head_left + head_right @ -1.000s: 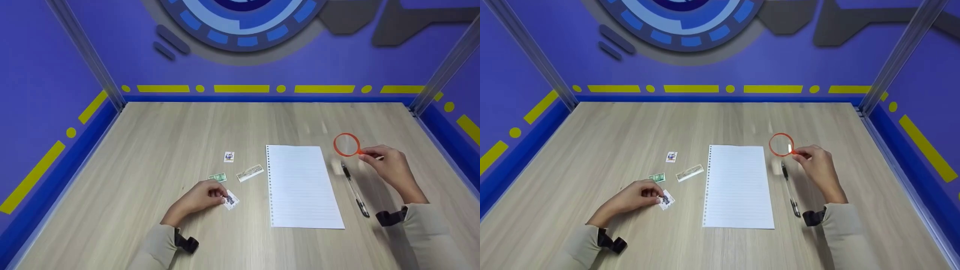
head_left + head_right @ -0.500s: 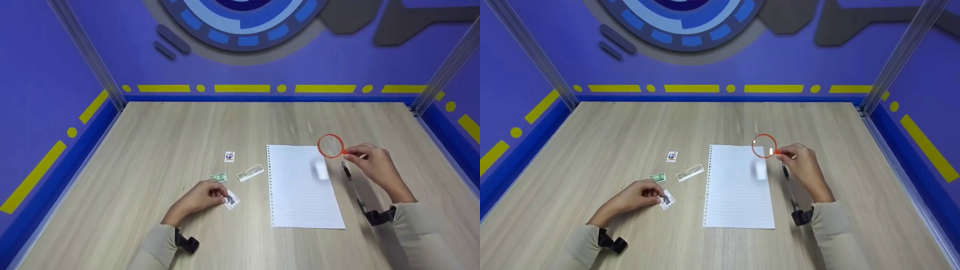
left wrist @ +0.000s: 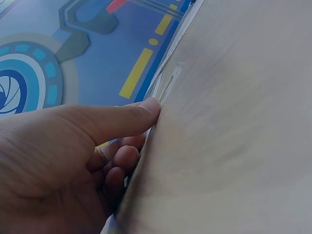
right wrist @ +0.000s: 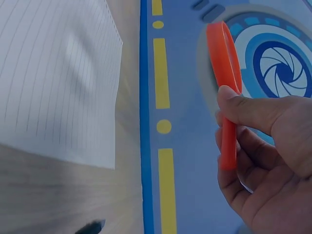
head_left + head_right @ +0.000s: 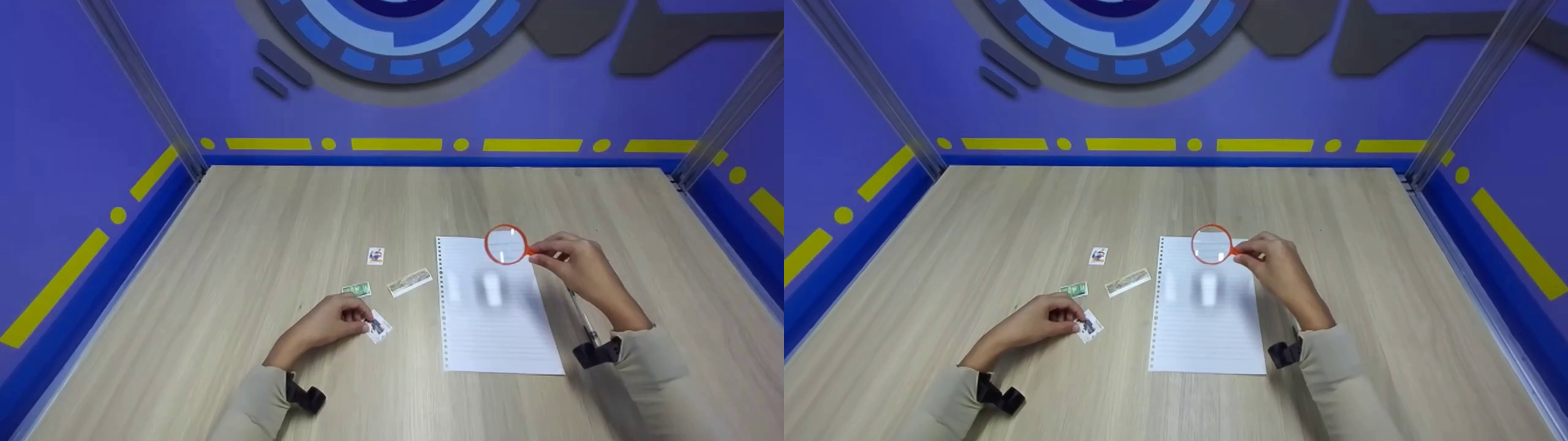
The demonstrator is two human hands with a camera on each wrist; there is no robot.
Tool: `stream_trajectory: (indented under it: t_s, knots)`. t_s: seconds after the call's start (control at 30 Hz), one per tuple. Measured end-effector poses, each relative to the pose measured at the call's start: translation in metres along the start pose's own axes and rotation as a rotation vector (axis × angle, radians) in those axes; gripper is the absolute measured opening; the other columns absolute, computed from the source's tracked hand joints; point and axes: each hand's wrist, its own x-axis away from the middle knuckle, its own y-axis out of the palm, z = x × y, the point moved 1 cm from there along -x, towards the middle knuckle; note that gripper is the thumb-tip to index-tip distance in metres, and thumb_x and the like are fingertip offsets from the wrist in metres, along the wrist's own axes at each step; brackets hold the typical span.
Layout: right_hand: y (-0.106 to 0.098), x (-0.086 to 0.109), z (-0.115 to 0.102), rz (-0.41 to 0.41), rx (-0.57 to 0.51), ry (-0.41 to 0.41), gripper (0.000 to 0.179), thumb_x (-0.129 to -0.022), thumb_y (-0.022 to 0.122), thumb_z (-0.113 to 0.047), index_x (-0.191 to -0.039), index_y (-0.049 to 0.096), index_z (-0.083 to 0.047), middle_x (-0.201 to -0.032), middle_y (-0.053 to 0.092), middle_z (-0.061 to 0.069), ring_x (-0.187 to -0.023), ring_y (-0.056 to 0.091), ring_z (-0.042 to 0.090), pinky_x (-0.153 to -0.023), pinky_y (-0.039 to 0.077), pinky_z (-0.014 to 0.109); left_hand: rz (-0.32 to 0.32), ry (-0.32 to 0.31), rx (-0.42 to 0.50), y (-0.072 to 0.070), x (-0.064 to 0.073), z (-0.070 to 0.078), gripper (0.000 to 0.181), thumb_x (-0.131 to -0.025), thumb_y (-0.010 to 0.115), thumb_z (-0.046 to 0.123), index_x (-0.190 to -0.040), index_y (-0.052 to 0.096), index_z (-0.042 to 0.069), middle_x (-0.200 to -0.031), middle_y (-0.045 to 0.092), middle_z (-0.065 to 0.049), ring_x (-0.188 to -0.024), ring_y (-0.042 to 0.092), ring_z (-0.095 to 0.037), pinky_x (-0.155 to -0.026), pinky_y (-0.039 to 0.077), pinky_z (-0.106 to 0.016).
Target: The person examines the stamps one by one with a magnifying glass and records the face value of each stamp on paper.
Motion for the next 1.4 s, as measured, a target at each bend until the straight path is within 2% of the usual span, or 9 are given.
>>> stream_trajectory:
  t_s: [0.37,0.7,0.87,1.03,1.17,1.4]
  knots:
    - [0.016,-0.010,-0.023,-0.050,-0.099,-0.107,0.010,-0.079,0.076,-0.005,-0.089,0.076,-0.007,-0.083,0.069,-0.001,-0.070,0.056,0.000,-0.060,0.048,0.015,0.008,0.008,-0.008,0.000,-0.001,-0.001,0.007,-0.085,0.070,0.009,-0.091,0.070,0.007,-0.080,0.059,0.003,-0.074,0.049,-0.004,-0.066,0.042,-0.017]
    - [0.038,-0.017,-0.048,-0.187,-0.187,-0.251,0.012,-0.080,0.075,-0.007,-0.091,0.077,-0.011,-0.084,0.069,-0.003,-0.074,0.058,0.004,-0.061,0.049,0.018,0.011,0.014,-0.009,0.000,0.000,-0.002,0.007,-0.085,0.070,0.009,-0.092,0.070,0.007,-0.080,0.059,0.002,-0.074,0.049,-0.004,-0.066,0.041,-0.017]
    - [0.050,-0.017,-0.059,-0.290,-0.238,-0.276,0.013,-0.083,0.073,-0.009,-0.095,0.076,-0.011,-0.089,0.069,-0.002,-0.080,0.061,0.009,-0.066,0.052,0.019,0.011,0.015,-0.006,0.001,0.000,-0.001,0.007,-0.085,0.070,0.010,-0.091,0.070,0.007,-0.080,0.059,0.002,-0.073,0.049,-0.004,-0.065,0.041,-0.017]
    - [0.062,-0.015,-0.067,-0.331,-0.293,-0.344,0.013,-0.083,0.073,-0.009,-0.095,0.076,-0.010,-0.090,0.069,0.000,-0.081,0.062,0.011,-0.067,0.052,0.020,0.009,0.029,-0.007,0.001,-0.001,-0.002,0.006,-0.084,0.070,0.007,-0.090,0.070,0.007,-0.078,0.058,0.003,-0.073,0.048,-0.003,-0.065,0.041,-0.017]
    - [0.070,-0.013,-0.074,-0.353,-0.296,-0.399,0.013,-0.083,0.073,-0.010,-0.096,0.076,-0.009,-0.091,0.069,0.001,-0.083,0.063,0.012,-0.069,0.054,0.021,0.008,0.044,0.000,0.002,-0.002,-0.003,0.007,-0.083,0.069,0.005,-0.090,0.070,0.006,-0.077,0.058,0.002,-0.072,0.048,-0.002,-0.065,0.041,-0.017]
    - [0.077,-0.009,-0.087,-0.437,-0.298,-0.412,0.012,-0.084,0.072,-0.010,-0.096,0.076,-0.010,-0.093,0.068,0.000,-0.087,0.063,0.011,-0.073,0.056,0.023,0.016,0.055,0.007,0.001,-0.002,-0.004,0.007,-0.083,0.069,0.006,-0.090,0.071,0.006,-0.077,0.058,0.002,-0.072,0.048,-0.001,-0.065,0.041,-0.017]
